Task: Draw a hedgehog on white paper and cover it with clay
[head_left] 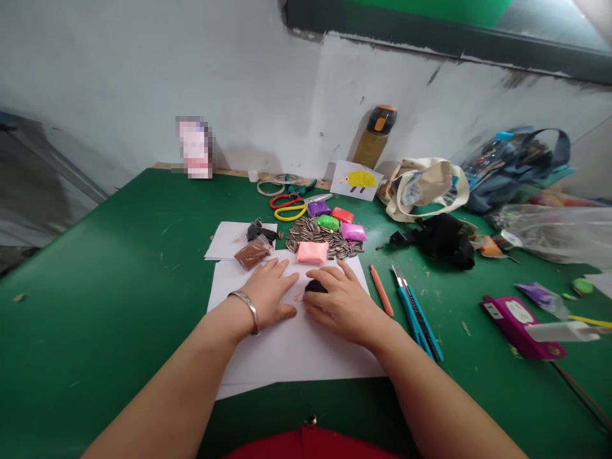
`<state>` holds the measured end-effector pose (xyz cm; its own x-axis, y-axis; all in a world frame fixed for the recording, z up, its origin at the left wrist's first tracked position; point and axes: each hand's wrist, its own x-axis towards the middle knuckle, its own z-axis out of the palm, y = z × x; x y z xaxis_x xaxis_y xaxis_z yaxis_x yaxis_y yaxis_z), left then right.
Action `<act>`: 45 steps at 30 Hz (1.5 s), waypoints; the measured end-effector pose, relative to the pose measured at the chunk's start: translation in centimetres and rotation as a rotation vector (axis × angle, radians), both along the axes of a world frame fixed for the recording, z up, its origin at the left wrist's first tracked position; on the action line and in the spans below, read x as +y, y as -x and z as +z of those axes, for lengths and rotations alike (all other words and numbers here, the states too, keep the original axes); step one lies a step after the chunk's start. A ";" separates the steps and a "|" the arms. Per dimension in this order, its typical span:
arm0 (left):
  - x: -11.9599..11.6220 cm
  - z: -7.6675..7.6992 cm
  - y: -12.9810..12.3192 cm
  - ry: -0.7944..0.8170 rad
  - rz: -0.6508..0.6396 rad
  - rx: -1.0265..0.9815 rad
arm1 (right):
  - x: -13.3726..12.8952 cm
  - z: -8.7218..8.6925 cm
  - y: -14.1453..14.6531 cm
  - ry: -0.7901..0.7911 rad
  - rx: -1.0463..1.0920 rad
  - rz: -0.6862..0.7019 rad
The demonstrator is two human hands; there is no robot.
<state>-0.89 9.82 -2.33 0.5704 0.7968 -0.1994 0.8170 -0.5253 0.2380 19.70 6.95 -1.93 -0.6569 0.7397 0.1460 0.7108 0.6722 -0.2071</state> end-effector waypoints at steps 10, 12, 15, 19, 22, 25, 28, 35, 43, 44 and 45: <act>0.0 0.2 -0.2 0.001 0.006 0.011 | 0.0 -0.2 0.0 0.029 0.040 0.010; 0.0 0.2 -0.2 -0.001 0.003 0.015 | 0.0 -0.1 0.1 0.035 0.039 0.006; 0.0 0.3 -0.2 0.011 0.003 0.014 | 0.1 -0.1 -0.2 0.062 0.076 0.008; -0.2 0.6 -0.3 0.043 0.032 0.023 | 0.8 -0.7 -1.2 0.075 0.208 -0.043; -0.3 0.7 -0.4 0.059 0.057 0.052 | 1.2 -1.2 -1.7 0.080 0.242 -0.097; -0.4 0.6 -0.4 0.064 0.058 0.061 | 1.2 -1.2 -1.5 0.116 0.216 -0.077; -0.3 0.5 -0.3 0.066 0.046 0.066 | 1.0 -1.0 -1.1 0.136 0.204 -0.085; 0.0 0.5 -0.4 0.061 0.049 0.078 | 1.1 -1.5 -0.5 0.141 0.208 -0.140; 0.0 0.9 -0.6 0.088 0.060 0.105 | 1.9 -1.1 -2.3 0.228 0.251 -0.280; 0.0 0.9 -0.6 0.090 0.063 0.104 | 1.9 -1.1 -2.5 0.233 0.223 -0.321; 0.0 0.9 -0.6 0.093 0.065 0.103 | 1.9 -1.2 -2.6 0.231 0.193 -0.343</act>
<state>-0.33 9.84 -1.47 0.4907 0.8070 -0.3286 0.8712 -0.4499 0.1962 22.32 8.87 -3.09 -0.3455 0.9372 0.0472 0.8178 0.3254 -0.4747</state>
